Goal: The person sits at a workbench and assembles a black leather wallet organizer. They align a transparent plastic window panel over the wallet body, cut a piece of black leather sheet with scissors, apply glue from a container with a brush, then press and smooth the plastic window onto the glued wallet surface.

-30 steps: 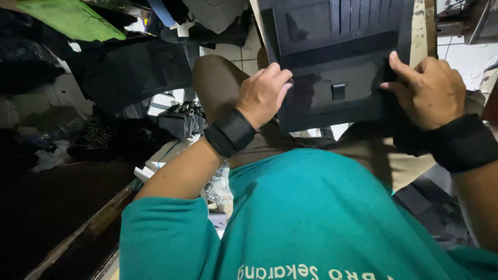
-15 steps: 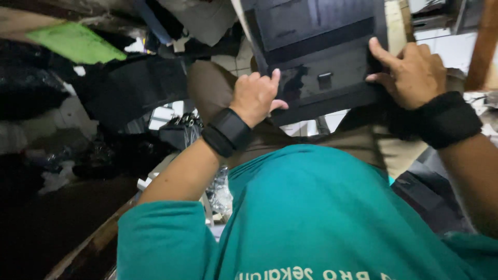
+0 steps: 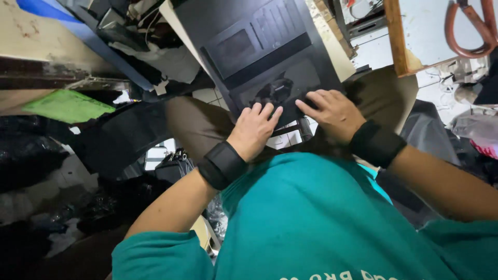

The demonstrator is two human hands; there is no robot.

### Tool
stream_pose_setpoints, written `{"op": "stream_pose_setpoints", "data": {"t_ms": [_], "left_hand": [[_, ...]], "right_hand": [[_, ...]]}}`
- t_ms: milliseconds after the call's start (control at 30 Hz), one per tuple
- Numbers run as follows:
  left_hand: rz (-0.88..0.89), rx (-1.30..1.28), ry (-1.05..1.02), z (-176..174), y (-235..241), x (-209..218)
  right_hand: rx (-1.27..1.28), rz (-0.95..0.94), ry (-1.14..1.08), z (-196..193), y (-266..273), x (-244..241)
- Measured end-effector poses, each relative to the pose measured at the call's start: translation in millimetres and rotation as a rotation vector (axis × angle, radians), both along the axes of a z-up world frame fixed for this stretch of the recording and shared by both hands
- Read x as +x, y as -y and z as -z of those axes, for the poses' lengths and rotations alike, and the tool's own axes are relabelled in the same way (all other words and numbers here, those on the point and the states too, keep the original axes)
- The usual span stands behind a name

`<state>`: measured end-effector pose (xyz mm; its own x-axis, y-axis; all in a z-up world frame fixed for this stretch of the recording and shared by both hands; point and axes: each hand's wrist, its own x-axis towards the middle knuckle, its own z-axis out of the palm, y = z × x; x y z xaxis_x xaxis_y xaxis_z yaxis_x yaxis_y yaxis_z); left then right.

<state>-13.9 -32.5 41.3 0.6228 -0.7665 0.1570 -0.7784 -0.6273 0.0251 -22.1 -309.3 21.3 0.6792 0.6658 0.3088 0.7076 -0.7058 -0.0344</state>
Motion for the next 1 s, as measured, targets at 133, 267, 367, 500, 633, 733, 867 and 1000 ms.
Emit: {"op": "stream_pose_setpoints", "data": {"t_ms": [133,267,367,500,633,733,867,1000], "left_hand": [[0.039,0.028,-0.061,2.8,1.7,5.4],[0.061,0.066,-0.082,8.2,2.7,9.0],[0.095,0.087,-0.13,8.2,3.2,14.8],[0.14,0.092,-0.155,24.4,2.4,27.6],[0.185,0.041,-0.134,10.2,7.8,43.1],[0.217,0.064,-0.23,6.2,16.5,58.3],[0.225,0.059,-0.161,9.1,36.4,70.7],[0.18,0.028,-0.213,26.4,53.1,82.8]], "right_hand": [[-0.055,0.019,-0.042,-10.3,-8.3,-4.5],[-0.036,0.075,0.014,19.9,0.8,-7.5],[-0.093,0.122,0.004,27.8,1.2,-13.4],[0.179,0.126,-0.032,19.7,21.1,7.0],[0.353,0.24,0.045,-102.2,63.8,15.8],[-0.191,0.857,-0.29,-17.5,253.0,39.2],[-0.123,0.72,0.208,-72.9,287.4,17.9],[0.287,0.665,0.078,-16.4,340.7,28.8]]}}
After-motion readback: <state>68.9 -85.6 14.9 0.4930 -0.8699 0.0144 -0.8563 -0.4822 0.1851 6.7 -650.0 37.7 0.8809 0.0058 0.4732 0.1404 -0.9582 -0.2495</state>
